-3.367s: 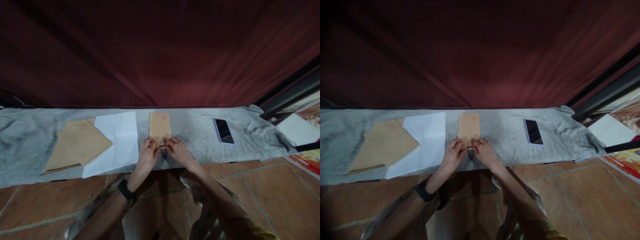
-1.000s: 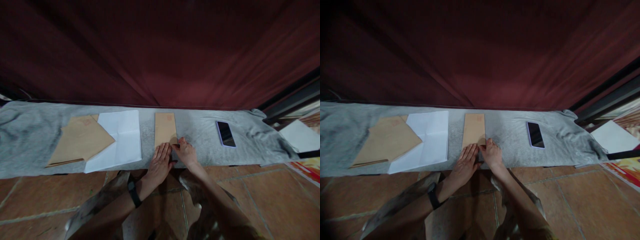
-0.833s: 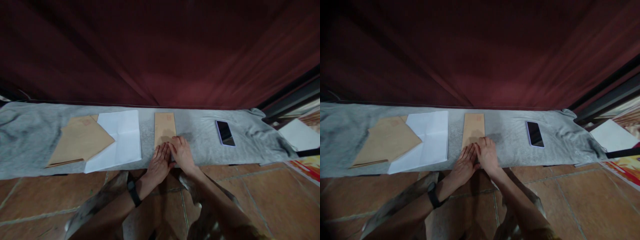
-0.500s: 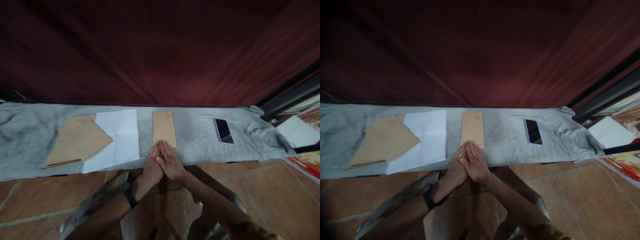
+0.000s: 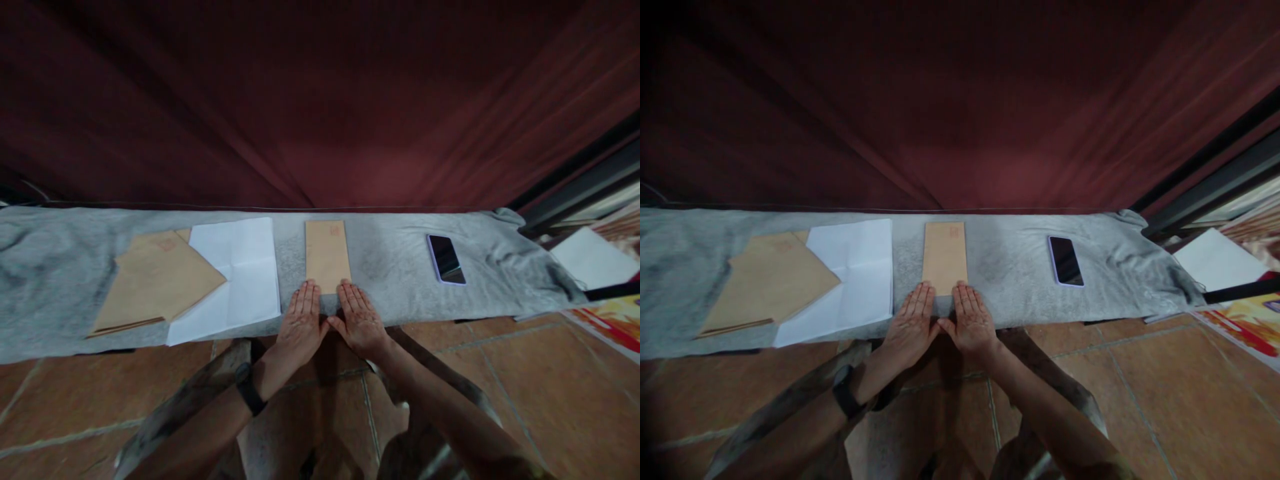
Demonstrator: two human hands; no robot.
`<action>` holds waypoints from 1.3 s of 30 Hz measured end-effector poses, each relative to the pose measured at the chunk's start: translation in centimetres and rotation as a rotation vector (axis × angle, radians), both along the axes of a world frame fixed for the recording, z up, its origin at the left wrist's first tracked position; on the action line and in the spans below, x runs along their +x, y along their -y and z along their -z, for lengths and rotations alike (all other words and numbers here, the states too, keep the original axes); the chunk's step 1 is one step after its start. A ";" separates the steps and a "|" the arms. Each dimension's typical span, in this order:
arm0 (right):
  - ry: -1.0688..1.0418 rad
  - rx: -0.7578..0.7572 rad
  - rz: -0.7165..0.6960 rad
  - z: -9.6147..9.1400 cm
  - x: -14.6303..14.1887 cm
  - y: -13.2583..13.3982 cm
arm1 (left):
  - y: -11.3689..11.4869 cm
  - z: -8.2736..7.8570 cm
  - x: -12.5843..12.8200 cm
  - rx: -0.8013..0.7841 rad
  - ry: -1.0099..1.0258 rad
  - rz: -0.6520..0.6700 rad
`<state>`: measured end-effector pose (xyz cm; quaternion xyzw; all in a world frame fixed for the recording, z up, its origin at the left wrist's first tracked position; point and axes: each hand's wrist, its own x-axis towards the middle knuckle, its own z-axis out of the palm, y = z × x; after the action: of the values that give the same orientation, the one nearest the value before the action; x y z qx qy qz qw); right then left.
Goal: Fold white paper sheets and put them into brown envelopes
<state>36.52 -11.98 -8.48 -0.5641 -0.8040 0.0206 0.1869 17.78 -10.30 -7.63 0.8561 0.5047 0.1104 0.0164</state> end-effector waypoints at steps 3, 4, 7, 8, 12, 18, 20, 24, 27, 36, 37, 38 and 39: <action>0.014 0.011 0.035 0.2 0.6 0.1 | 0.1 -0.1 0.0 -0.002 0.003 -0.017; 0.020 0.014 0.046 0.2 0.7 0.1 | 0.1 -0.1 0.0 -0.002 0.003 -0.028; 0.036 0.020 0.060 0.3 1.1 0.2 | 0.2 0.0 0.0 -0.003 0.007 -0.055; 0.036 0.021 0.061 0.3 1.2 0.3 | 0.2 -0.1 0.0 -0.003 0.015 -0.062; 0.011 0.028 0.056 0.3 1.3 0.3 | 0.1 -0.7 0.5 0.031 0.078 -0.110; -0.030 -0.030 0.102 -0.5 1.0 -0.1 | -0.1 -1.1 2.0 -0.016 0.114 0.115; -0.055 -0.037 0.102 -0.9 0.7 -0.2 | 0.0 -0.7 2.3 -0.036 0.115 0.128; -0.099 -0.061 -0.002 -1.6 -0.8 -0.4 | 0.2 0.5 2.0 -0.028 0.126 0.122; -0.114 -0.104 -0.074 -1.7 -1.9 -0.3 | 0.3 1.2 1.6 0.001 0.129 0.120; -0.024 -0.040 -0.053 -0.7 -0.7 -0.2 | 0.2 0.3 1.2 0.009 -0.010 0.031; -0.012 -0.030 -0.047 -0.6 -0.6 -0.3 | 0.2 0.1 1.1 0.008 -0.020 0.023; -0.002 -0.018 -0.038 -0.5 -0.4 -0.3 | 0.2 0.1 1.0 0.009 -0.029 0.014; 0.008 -0.005 -0.025 -0.3 -0.3 -0.3 | 0.2 0.0 0.9 0.009 -0.039 0.002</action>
<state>36.23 -11.72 -8.16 -0.5545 -0.8117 0.0227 0.1822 18.67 -10.53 -7.60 0.8586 0.5035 0.0960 0.0031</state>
